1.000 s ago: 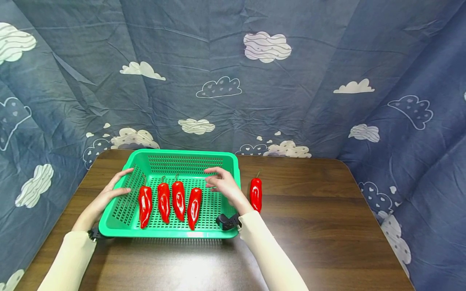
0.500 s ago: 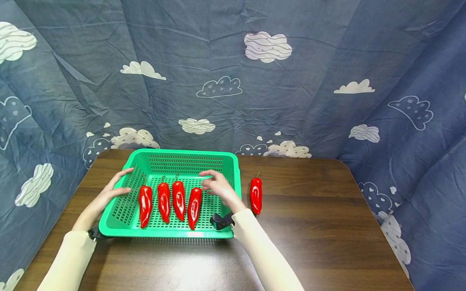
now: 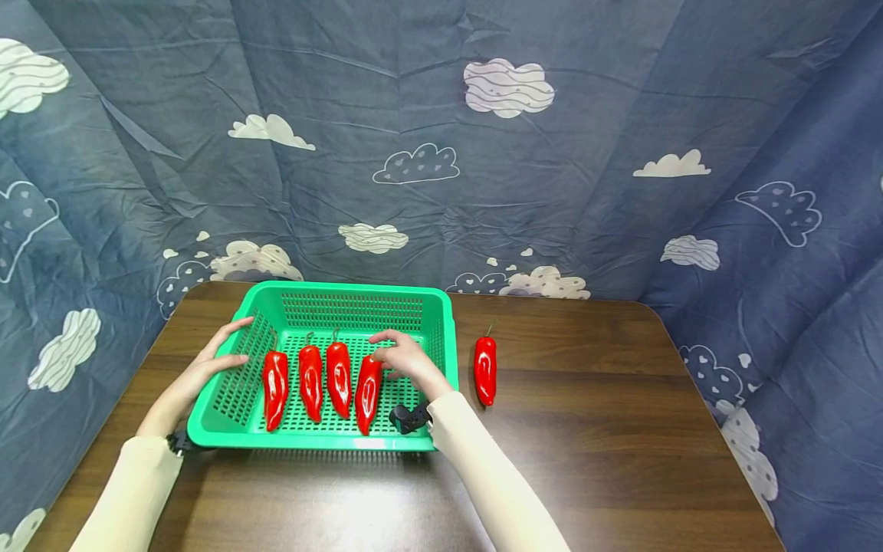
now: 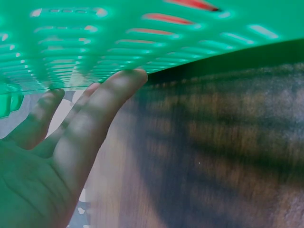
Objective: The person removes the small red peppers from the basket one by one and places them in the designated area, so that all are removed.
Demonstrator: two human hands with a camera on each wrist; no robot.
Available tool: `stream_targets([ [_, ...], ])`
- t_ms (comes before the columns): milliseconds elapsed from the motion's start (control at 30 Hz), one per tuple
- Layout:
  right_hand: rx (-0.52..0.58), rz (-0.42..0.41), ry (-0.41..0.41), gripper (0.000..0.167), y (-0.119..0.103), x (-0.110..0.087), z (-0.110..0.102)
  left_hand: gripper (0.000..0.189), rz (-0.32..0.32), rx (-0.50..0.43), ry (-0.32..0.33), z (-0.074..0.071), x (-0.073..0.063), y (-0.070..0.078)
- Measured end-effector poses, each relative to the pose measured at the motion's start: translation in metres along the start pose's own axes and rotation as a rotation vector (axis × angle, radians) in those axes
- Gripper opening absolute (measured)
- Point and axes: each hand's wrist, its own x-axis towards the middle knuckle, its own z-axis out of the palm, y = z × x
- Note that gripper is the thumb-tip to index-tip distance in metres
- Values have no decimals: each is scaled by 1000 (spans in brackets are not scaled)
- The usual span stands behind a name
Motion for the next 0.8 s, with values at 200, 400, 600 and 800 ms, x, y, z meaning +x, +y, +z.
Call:
stream_targets([
  [200,-50,37,-35,37,1,4,4,62,9,18,3,0,1,0],
  [400,-107,66,-53,36,0,6,8,61,8,7,-6,0,0,0],
  [600,-132,96,-66,39,0,9,11,61,10,7,-4,0,0,1],
  [800,-195,88,-95,42,2,11,12,61,11,17,1,1,0,1],
])
